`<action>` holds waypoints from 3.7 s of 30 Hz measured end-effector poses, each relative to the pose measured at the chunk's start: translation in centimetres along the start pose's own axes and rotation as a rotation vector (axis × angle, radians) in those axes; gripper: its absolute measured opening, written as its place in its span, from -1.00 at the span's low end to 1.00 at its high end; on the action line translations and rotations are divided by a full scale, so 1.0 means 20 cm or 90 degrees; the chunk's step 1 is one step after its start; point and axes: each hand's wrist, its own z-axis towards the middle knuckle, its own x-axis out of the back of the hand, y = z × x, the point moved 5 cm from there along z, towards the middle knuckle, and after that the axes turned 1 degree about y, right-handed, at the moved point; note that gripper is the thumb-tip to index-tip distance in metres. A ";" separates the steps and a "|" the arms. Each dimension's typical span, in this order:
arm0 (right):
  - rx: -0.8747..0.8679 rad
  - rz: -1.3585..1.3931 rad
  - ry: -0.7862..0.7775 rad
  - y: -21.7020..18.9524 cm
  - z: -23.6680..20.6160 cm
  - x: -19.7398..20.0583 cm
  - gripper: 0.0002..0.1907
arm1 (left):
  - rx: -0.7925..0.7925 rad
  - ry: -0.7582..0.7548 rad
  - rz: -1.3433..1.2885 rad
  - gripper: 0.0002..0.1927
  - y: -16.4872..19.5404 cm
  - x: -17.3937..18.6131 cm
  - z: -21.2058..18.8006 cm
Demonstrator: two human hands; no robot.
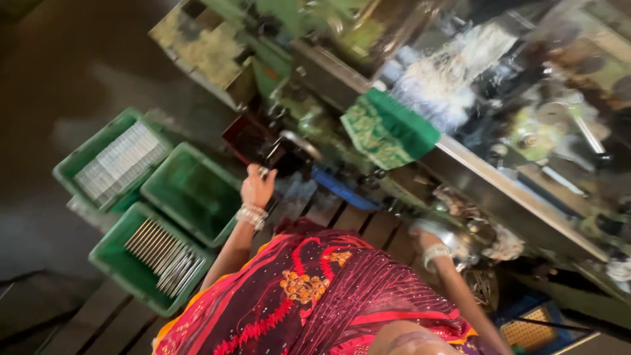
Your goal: The person operates a metal polishing machine, repeatedly inserting metal rods into the grinding wheel and adjusting the machine's levers. The person retrieves rods from a green bin, processes them one by one, and places them back into the bin.
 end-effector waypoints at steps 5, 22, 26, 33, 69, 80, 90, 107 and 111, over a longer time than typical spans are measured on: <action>0.361 -0.146 -0.117 -0.62 0.31 -0.19 -0.79 | -0.235 0.016 -0.181 -0.63 0.13 0.05 0.03; 0.085 0.876 -0.176 -1.75 0.41 -0.22 -0.86 | -0.293 0.094 -0.212 -0.61 0.16 0.18 -0.16; 0.043 0.831 -0.294 -1.82 0.37 -0.20 -0.82 | -0.290 0.085 -0.189 -0.61 0.07 0.18 -0.13; 0.071 0.700 -0.682 -1.84 0.20 -0.12 -0.71 | -0.499 -0.029 -0.131 -0.50 -0.01 0.22 -0.16; -0.041 1.016 0.187 -0.35 0.22 -0.07 -0.70 | 0.212 0.315 0.044 -0.82 -1.48 0.89 -0.57; 0.033 1.016 0.146 -0.52 0.39 -0.02 -0.71 | 0.711 0.127 0.013 -0.38 -1.75 0.70 -0.95; 0.043 1.007 0.090 -0.69 0.46 -0.08 -0.68 | 0.604 0.246 -0.124 -0.29 -1.62 0.64 -0.85; 0.077 1.033 0.091 -0.69 0.47 -0.12 -0.71 | 0.795 0.182 -0.289 0.00 -1.65 0.63 -1.00; 0.058 1.012 0.112 -0.70 0.49 -0.10 -0.72 | 0.829 0.303 -0.434 0.04 -1.69 0.69 -1.11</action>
